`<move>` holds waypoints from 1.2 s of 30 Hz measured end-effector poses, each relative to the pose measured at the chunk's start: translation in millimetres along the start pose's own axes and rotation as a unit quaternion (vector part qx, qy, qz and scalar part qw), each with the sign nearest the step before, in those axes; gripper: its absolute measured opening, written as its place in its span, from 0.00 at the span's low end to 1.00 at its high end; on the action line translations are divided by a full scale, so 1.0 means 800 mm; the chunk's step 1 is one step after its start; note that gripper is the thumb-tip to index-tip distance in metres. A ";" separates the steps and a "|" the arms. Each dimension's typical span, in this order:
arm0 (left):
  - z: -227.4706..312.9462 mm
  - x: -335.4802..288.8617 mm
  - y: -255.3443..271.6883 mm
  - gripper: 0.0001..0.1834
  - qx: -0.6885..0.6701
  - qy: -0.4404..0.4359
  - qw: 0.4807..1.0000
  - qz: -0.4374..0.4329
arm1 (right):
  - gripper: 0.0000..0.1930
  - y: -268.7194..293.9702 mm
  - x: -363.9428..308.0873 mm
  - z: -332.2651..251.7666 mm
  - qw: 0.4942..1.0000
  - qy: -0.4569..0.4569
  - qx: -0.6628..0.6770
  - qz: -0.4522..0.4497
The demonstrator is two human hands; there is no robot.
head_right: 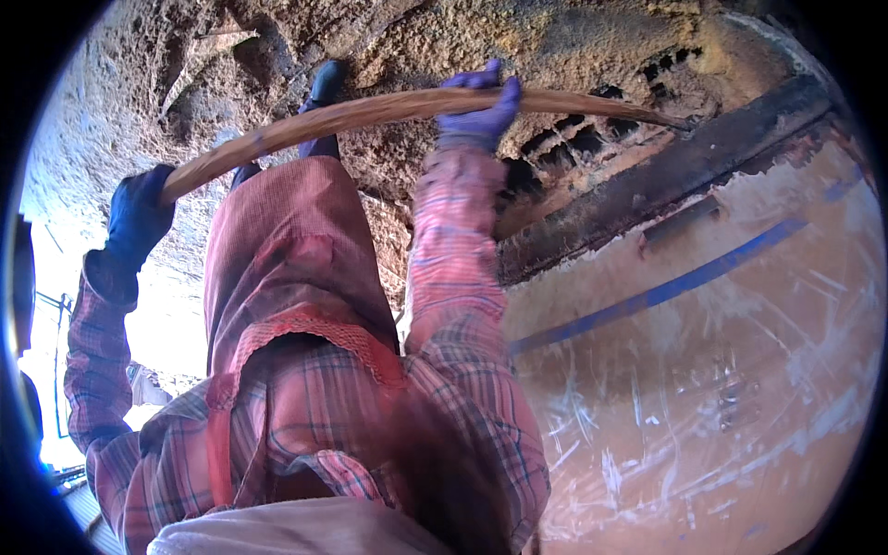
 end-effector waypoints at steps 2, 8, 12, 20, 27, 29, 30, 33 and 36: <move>0.050 0.044 0.049 0.12 -0.001 -0.067 0.994 0.081 | 0.14 -0.047 0.019 -0.057 0.999 0.027 0.028 0.022; 0.091 0.089 0.071 0.12 0.018 -0.081 0.996 -0.010 | 0.16 -0.048 0.074 -0.105 0.996 -0.009 -0.031 0.080; 0.072 0.019 -0.013 0.15 -0.227 -0.034 0.956 -0.180 | 0.20 0.012 0.058 -0.087 0.965 0.082 -0.200 0.148; -0.016 -0.064 -0.055 0.09 -0.166 -0.001 0.980 -0.111 | 0.07 0.037 -0.029 0.031 0.989 -0.081 -0.116 0.053; 0.015 0.083 0.012 0.11 -0.060 -0.017 0.998 0.015 | 0.10 -0.039 0.094 -0.053 0.991 0.032 -0.118 0.058; 0.042 0.104 0.048 0.11 -0.041 -0.070 0.995 0.066 | 0.11 -0.036 0.122 -0.064 0.992 0.049 -0.092 0.074; 0.053 0.102 0.060 0.11 -0.035 -0.084 0.992 0.085 | 0.10 -0.032 0.129 -0.064 0.989 0.039 -0.123 0.078; 0.048 0.060 0.002 0.15 -0.115 -0.037 0.978 -0.171 | 0.09 -0.002 0.110 -0.044 0.976 0.010 -0.200 0.090; 0.033 0.006 -0.033 0.14 -0.282 -0.066 0.935 -0.207 | 0.07 0.027 0.047 -0.040 0.947 0.030 -0.284 0.146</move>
Point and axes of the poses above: each hand's wrist, its own x-axis towards the middle knuckle, its own y-axis out of the back of the hand, z = x × y, the point moved 9 cm from there along x, towards the middle knuckle, and after that the axes turned 5 degrees about x, right-handed, at the moved point
